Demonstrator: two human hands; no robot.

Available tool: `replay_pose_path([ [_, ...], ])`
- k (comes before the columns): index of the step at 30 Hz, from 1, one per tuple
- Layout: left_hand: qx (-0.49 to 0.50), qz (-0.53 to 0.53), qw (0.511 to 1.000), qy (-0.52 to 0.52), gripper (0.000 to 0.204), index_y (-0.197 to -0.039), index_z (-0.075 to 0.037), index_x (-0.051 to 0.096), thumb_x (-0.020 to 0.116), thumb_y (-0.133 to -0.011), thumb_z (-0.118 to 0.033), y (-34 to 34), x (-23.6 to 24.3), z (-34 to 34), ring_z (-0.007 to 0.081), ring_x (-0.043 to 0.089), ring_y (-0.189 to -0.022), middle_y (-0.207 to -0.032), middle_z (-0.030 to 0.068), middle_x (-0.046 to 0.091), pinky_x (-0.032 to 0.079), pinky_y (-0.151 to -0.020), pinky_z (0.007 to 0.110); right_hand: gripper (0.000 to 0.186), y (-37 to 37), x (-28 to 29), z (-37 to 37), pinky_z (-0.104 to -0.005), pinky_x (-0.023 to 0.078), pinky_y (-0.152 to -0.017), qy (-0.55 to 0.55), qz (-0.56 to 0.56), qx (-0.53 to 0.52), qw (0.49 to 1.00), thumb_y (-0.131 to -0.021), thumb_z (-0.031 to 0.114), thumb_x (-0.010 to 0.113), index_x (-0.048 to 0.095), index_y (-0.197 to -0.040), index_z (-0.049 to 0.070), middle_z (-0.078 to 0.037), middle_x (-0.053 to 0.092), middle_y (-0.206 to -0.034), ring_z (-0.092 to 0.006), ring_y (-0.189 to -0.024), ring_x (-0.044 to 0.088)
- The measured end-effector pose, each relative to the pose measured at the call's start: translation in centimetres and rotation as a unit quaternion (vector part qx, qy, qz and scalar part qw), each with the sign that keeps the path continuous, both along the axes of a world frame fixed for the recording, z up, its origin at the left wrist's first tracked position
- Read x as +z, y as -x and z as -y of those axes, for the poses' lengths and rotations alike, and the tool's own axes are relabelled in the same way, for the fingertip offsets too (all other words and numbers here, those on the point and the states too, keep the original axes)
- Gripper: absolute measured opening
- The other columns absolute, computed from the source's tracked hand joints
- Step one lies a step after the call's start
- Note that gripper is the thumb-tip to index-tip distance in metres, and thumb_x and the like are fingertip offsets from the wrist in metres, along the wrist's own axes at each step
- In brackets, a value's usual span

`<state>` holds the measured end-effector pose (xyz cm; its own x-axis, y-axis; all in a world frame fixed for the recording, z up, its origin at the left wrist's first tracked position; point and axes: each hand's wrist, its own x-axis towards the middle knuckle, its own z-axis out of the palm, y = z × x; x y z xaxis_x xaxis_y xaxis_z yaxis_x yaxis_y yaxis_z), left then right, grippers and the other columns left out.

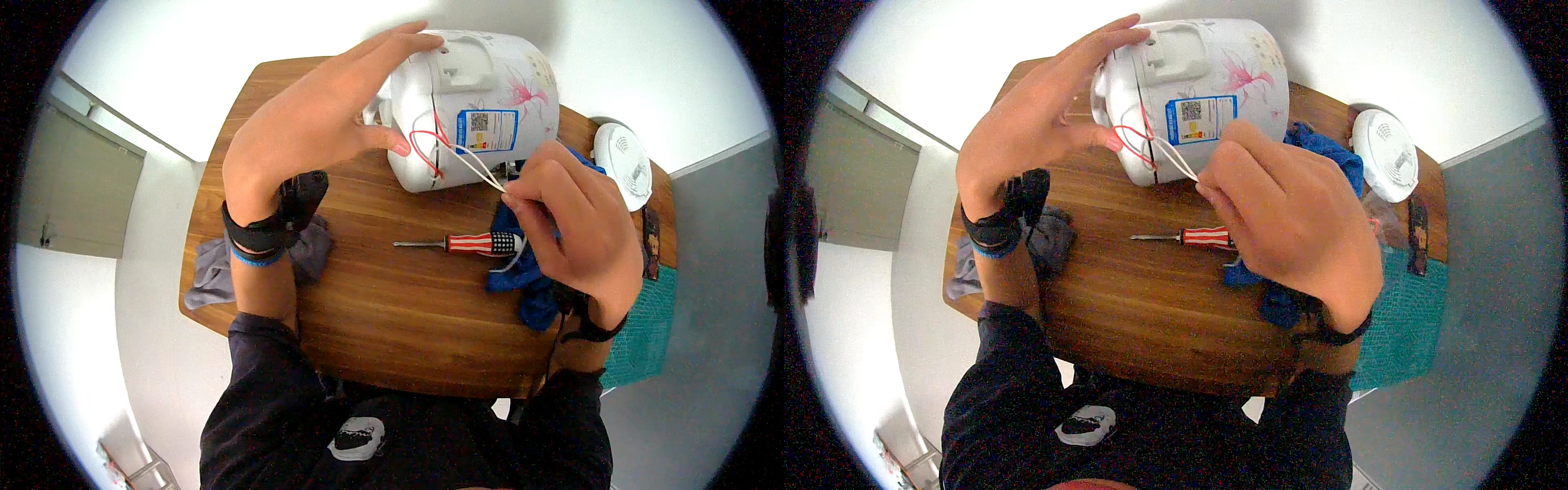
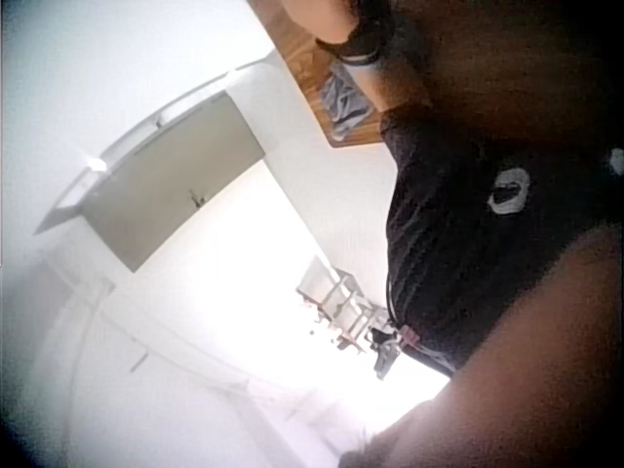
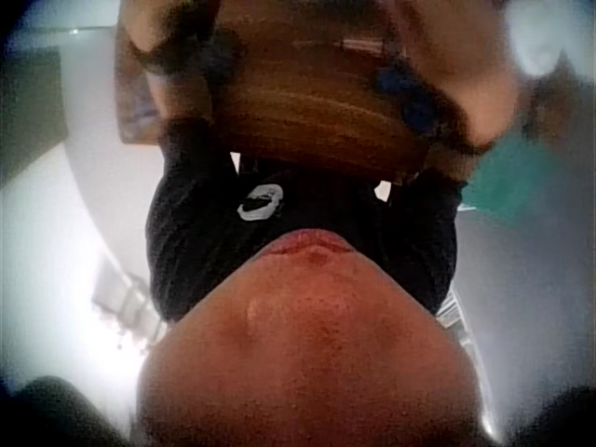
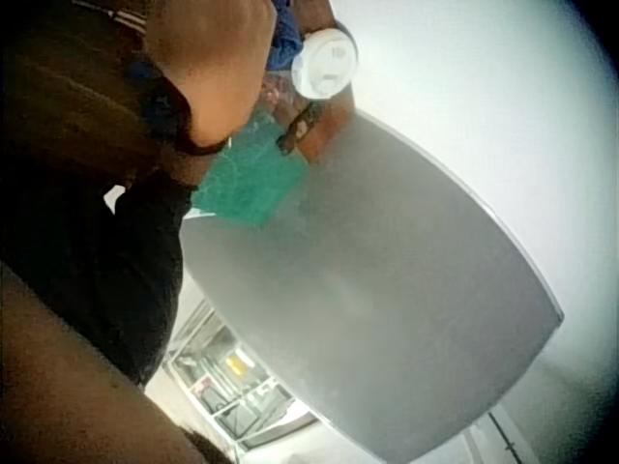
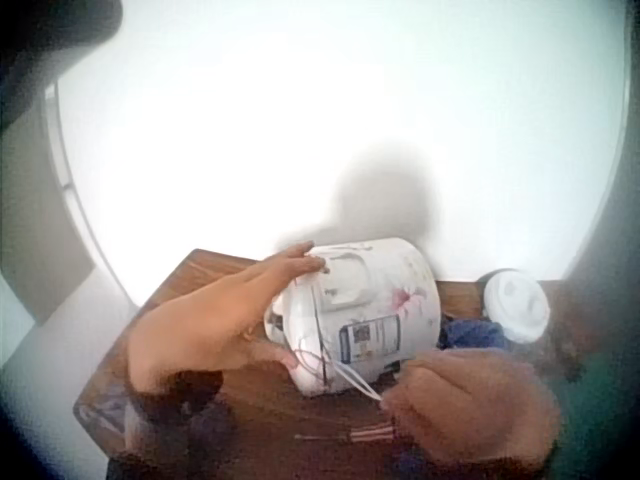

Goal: The person disassembles a white electric appliance, likely a rice cooker, by removing the outer casing to expose the internal heating element and wiring. They then use a blue cloth to wipe and clean the heating element and surrounding components on a wooden table.

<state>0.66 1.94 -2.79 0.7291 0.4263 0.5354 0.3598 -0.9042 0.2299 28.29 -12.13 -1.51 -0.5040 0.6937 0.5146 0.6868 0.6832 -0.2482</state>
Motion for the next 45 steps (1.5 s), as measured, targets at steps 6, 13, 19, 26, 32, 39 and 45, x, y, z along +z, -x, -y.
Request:
replay_pose_path([
  [6,0.022,0.013,0.999,0.023,0.103,-0.166,-0.009,0.038,0.093,-0.08,-0.023,1.2,-0.8,-0.7,0.0433,0.069,-0.128,-0.154,0.021,0.062,0.059,-0.104,0.047,0.013,-0.3,-0.4,-1.2,-0.0515,0.053,-0.067,0.018,-0.018,-0.064,0.998,-0.101,0.011,0.069,0.057,-0.104,0.008,-0.015,0.06,-0.098,-0.0426,-0.086,0.068],
  [13,0.117,-0.043,0.982,0.14,0.069,-0.154,-0.006,0.05,0.081,-0.092,-0.006,2.4,-1.5,-1.5,0.0378,0.075,-0.114,-0.13,0.0212,0.074,0.062,-0.093,0.046,0.012,-1.1,-1.5,-2.4,-0.0531,0.054,-0.071,0.023,-0.002,-0.09,0.996,-0.102,0.012,0.066,0.056,-0.108,0.009,-0.016,0.062,-0.103,-0.0443,-0.091,0.068],
  [19,0.027,-0.094,0.978,0.185,0.04,-0.137,-0.003,0.064,0.075,-0.098,-0.006,2.4,-0.1,-1.5,0.0299,0.076,-0.111,-0.118,0.0175,0.077,0.06,-0.095,0.041,0.013,-1.3,-2.6,-3.2,-0.0543,0.056,-0.077,0.058,0.01,-0.085,0.995,-0.104,0.011,0.063,0.054,-0.113,0.009,-0.018,0.064,-0.109,-0.0476,-0.096,0.067],
  [26,-0.089,-0.097,0.966,0.223,0.029,-0.123,-0.003,0.076,0.079,-0.095,-0.009,3.4,-3.0,-4.7,0.0286,0.078,-0.102,-0.112,0.0199,0.08,0.059,-0.092,0.04,0.013,-1.5,-2.3,-3.0,-0.0574,0.054,-0.08,0.103,0.015,-0.118,0.988,-0.105,0.009,0.061,0.053,-0.115,0.009,-0.02,0.064,-0.114,-0.0497,-0.101,0.067],
  [32,-0.031,-0.166,0.943,0.288,0.025,-0.103,-0.003,0.084,0.087,-0.078,-0.006,2.5,-6.1,-7.3,0.0262,0.079,-0.093,-0.098,0.0162,0.083,0.061,-0.085,0.037,0.014,-1.9,-3.0,-3.7,-0.0583,0.053,-0.078,0.076,0.022,-0.12,0.99,-0.105,0.007,0.06,0.051,-0.116,0.008,-0.021,0.063,-0.113,-0.0502,-0.101,0.067],
  [39,-0.034,-0.131,0.966,0.219,0.027,-0.103,-0.003,0.082,0.089,-0.077,-0.007,2.0,-6.1,-7.0,0.0274,0.079,-0.1,-0.103,0.0157,0.082,0.06,-0.094,0.038,0.013,-1.8,-3.5,-4.1,-0.0584,0.054,-0.078,0.059,0.003,-0.105,0.993,-0.106,0.009,0.06,0.053,-0.117,0.008,-0.022,0.062,-0.114,-0.0506,-0.101,0.067],
  [45,-0.023,-0.03,0.979,0.202,0.04,-0.118,-0.001,0.075,0.089,-0.082,-0.01,1.7,-9.9,-8.8,0.0346,0.076,-0.11,-0.116,0.0195,0.079,0.059,-0.099,0.042,0.012,-0.2,-4.9,-4.6,-0.0572,0.055,-0.082,0.052,-0.041,-0.118,0.991,-0.106,0.013,0.06,0.055,-0.115,0.007,-0.022,0.064,-0.114,-0.0503,-0.101,0.067],
])
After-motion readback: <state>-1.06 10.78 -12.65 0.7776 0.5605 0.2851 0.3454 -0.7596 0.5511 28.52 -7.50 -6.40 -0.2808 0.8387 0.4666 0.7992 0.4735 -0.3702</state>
